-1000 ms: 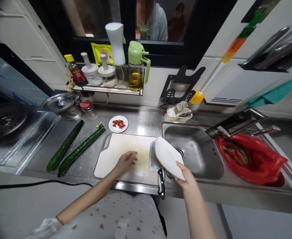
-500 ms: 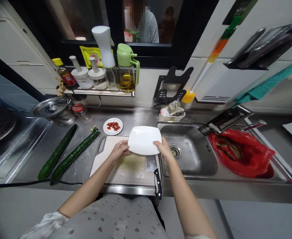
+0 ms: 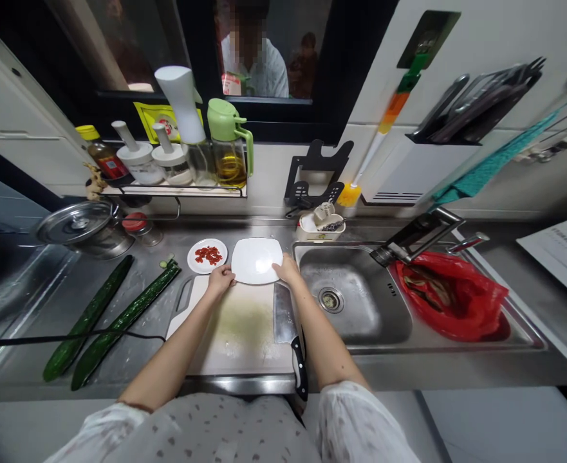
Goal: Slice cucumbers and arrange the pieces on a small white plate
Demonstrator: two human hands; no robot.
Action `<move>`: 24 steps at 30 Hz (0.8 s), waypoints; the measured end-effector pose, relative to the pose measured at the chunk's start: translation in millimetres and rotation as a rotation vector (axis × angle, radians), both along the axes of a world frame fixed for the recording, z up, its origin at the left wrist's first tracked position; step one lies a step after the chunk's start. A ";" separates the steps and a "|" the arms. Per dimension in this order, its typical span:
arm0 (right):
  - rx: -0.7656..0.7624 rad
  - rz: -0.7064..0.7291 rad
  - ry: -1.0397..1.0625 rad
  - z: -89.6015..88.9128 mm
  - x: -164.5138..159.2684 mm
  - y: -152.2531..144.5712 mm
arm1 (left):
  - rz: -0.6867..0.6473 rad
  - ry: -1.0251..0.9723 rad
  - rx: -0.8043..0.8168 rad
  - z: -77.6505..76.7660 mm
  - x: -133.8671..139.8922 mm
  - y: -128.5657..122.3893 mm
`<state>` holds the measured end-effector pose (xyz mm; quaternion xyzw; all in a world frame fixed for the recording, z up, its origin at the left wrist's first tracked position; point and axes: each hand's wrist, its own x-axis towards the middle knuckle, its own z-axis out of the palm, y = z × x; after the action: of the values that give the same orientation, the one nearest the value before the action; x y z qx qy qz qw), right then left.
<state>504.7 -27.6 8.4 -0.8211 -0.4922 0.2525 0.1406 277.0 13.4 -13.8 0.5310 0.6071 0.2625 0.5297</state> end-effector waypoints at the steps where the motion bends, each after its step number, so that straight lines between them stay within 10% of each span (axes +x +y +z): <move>1: -0.013 -0.002 -0.007 -1.9 -1.2 2.0 | -0.014 0.043 0.006 -2.6 -0.6 2.3; 24: -0.044 0.006 -0.059 -20.8 -8.5 18.1 | -0.104 0.434 0.108 -3.5 -2.1 19.3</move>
<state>496.2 -9.5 -12.4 -0.8296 -0.4928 0.2395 0.1074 274.9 32.8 -17.3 0.6332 0.6637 0.1468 0.3701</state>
